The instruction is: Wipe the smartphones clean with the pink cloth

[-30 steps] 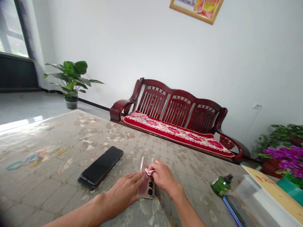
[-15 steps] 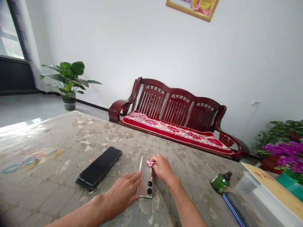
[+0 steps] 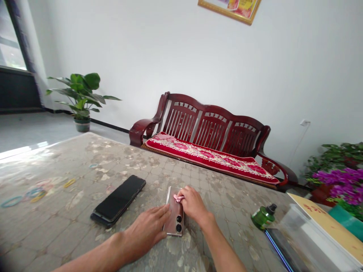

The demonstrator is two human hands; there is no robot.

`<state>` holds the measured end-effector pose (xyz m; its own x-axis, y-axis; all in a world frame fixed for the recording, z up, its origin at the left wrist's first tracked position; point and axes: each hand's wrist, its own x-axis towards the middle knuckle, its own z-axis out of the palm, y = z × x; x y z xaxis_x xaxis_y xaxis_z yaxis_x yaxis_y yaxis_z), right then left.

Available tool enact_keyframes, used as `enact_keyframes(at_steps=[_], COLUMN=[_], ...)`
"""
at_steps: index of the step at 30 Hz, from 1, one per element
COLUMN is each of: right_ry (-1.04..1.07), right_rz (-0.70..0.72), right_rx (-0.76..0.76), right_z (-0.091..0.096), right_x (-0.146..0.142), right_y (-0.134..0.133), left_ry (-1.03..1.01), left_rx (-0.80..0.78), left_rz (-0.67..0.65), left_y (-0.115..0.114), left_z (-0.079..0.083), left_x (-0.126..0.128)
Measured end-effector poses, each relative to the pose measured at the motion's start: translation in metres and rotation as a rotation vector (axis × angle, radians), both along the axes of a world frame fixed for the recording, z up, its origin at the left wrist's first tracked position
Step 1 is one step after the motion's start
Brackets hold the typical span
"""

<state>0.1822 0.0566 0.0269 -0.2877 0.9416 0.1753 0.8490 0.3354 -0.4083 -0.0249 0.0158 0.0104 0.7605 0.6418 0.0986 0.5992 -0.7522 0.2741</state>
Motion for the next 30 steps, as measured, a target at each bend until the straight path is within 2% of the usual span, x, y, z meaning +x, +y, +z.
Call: enact_keyframes(at_steps=[3,6,10,15,20,22,30], right_ry=[-0.034,-0.064,-0.101,-0.181,-0.193,-0.211,-0.347], right_rz=[0.065,0.092,0.066,-0.077,-0.003,-0.014,-0.218], right_rx=[-0.043,-0.047,-0.011,0.048,0.056,0.065,0.027], right_z=[0.003,0.006,0.006,0.002,-0.003,-0.003,0.002], right_x=[0.001,-0.001,-0.011,-0.027,-0.039,-0.038,-0.010], right_y=[-0.019,-0.024,-0.004,0.026,0.031,0.032,0.040], left_ry=[-0.025,-0.034,-0.026,0.007,-0.012,-0.014,0.013], left_rx=[-0.007,-0.017,-0.006,-0.019,-0.005,0.003,0.016], left_rz=[-0.023,-0.024,-0.020,0.012,0.024,0.027,0.013], left_y=[0.001,0.002,0.000,-0.002,-0.001,-0.001,-0.001], left_z=[-0.004,-0.004,0.003,0.006,-0.002,-0.003,-0.005], left_x=[0.000,0.000,0.000,0.000,0.002,0.002,0.000])
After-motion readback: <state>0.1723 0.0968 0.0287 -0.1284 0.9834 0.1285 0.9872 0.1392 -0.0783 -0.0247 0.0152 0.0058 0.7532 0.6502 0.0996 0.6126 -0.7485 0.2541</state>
